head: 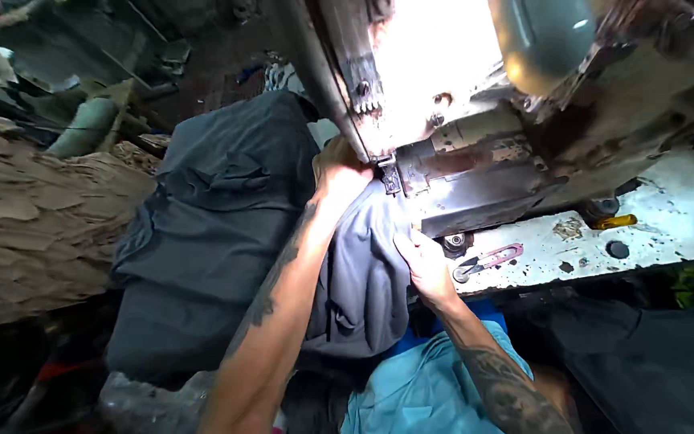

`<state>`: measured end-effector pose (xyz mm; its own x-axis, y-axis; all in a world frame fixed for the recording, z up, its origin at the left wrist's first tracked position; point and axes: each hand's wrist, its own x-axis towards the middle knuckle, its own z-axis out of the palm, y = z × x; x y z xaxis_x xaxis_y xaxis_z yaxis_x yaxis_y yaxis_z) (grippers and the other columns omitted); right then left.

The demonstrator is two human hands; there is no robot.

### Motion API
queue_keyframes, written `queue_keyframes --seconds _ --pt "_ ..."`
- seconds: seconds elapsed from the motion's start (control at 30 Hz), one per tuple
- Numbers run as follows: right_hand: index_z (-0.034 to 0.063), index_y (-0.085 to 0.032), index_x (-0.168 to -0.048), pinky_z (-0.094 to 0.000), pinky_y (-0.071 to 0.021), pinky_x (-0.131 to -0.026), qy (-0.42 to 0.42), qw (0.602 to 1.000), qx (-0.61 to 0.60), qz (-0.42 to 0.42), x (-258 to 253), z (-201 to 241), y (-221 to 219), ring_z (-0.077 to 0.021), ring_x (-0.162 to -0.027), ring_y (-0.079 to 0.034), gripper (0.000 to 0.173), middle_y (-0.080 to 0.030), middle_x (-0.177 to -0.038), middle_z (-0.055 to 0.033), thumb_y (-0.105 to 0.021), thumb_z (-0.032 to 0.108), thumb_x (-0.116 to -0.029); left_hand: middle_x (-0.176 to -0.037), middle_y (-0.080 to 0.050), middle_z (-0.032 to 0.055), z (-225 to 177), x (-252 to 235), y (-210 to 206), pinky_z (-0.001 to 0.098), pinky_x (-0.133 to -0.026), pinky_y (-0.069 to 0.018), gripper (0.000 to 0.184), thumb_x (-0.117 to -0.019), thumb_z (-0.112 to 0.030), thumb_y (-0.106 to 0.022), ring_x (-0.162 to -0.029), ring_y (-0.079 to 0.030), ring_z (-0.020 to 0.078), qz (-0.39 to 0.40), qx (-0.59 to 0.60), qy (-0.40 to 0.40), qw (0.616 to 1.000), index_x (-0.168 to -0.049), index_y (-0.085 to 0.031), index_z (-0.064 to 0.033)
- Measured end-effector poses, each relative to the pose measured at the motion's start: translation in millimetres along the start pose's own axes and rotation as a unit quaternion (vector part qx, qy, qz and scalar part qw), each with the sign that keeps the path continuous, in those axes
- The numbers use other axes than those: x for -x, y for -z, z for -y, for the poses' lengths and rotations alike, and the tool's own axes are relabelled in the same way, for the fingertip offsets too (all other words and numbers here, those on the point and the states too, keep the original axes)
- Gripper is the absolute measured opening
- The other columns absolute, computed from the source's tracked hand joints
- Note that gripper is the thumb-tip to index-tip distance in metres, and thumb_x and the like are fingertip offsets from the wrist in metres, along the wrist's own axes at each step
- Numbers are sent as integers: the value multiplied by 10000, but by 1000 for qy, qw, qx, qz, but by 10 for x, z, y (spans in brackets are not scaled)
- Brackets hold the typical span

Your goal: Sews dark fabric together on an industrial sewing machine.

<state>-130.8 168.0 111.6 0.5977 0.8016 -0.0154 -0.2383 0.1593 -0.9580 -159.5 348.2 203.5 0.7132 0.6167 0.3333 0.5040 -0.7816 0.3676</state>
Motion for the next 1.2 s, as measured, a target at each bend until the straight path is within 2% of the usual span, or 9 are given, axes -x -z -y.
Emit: queue_keyframes --seconds 0.27,0.43,0.53,0.7,0.77,0.83,0.9,0.97,1.2 --pt "50 -677 -1016 -239 -563 -704 2 1000 -2 -8 -14 -96 -35 -21 -721 -646 217 -666 -772 18 -506 172 -1069 -1123 -563 350 483 3097 -96 361 -743 -489 786 -860 -273 -798 -890 -568 268 -282 27 226 932 -1324 -410 228" --pt "52 -674 -917 -254 -544 -660 2 999 27 -21 -62 -36 -14 -37 -672 -626 244 -630 -705 15 -525 181 -1063 -944 -678 331 659 3863 -871 440 -801 -556 335 -939 -62 -658 -849 -685 310 -275 51 421 863 -1120 -601 214" --pt "46 -674 -914 -246 -550 -668 0 999 26 -27 -54 -22 -25 -32 -675 -634 241 -639 -706 13 -537 179 -1061 -801 -678 141 298 3780 -730 173 -727 -537 217 -943 -42 -652 -735 -629 -8 -247 117 382 883 -977 -634 172" --pt "73 -651 -843 -198 -490 -609 12 998 58 -32 -46 9 -13 11 -622 -560 264 -569 -663 58 -539 178 -1059 -676 -686 147 -938 3505 -1136 310 -664 -585 137 -850 10 -645 -645 -696 178 29 274 139 951 -743 -693 81" --pt "71 -651 -826 -191 -481 -598 18 997 67 -29 -50 22 -6 16 -608 -548 274 -558 -646 63 -540 167 -1057 -775 -717 124 -939 3575 -1294 298 -746 -582 119 -893 36 -614 -744 -710 144 114 419 188 881 -893 -697 121" --pt "65 -651 -835 -202 -469 -598 9 997 75 -25 -56 52 31 6 -610 -538 268 -550 -650 53 -538 164 -1057 -891 -734 7 -816 3719 -1113 274 -803 -594 181 -988 10 -478 -844 -710 66 51 609 394 686 -1109 -613 14" --pt "82 -659 -887 -194 -505 -608 -19 998 48 -24 -15 42 31 10 -637 -572 218 -592 -691 56 -543 167 -1052 -888 -770 -26 -599 4007 -832 315 -755 -630 341 -1054 -165 -343 -850 -743 86 -103 709 515 470 -997 -679 -179" --pt "72 -680 -946 -205 -551 -663 -35 999 2 -37 -13 48 -5 2 -693 -625 165 -650 -747 54 -550 118 -1036 -885 -778 -28 -478 4206 -670 341 -708 -641 458 -1091 -383 -293 -847 -755 108 -193 735 541 361 -918 -694 -244" --pt "90 -639 -917 -210 -577 -661 -45 995 -63 -67 7 54 -56 -23 -683 -655 212 -665 -730 51 -472 43 -1037 -1071 -744 129 -478 4297 -836 488 -857 -606 526 -1029 -577 -413 -1015 -728 312 -268 802 503 181 -1114 -665 -123"
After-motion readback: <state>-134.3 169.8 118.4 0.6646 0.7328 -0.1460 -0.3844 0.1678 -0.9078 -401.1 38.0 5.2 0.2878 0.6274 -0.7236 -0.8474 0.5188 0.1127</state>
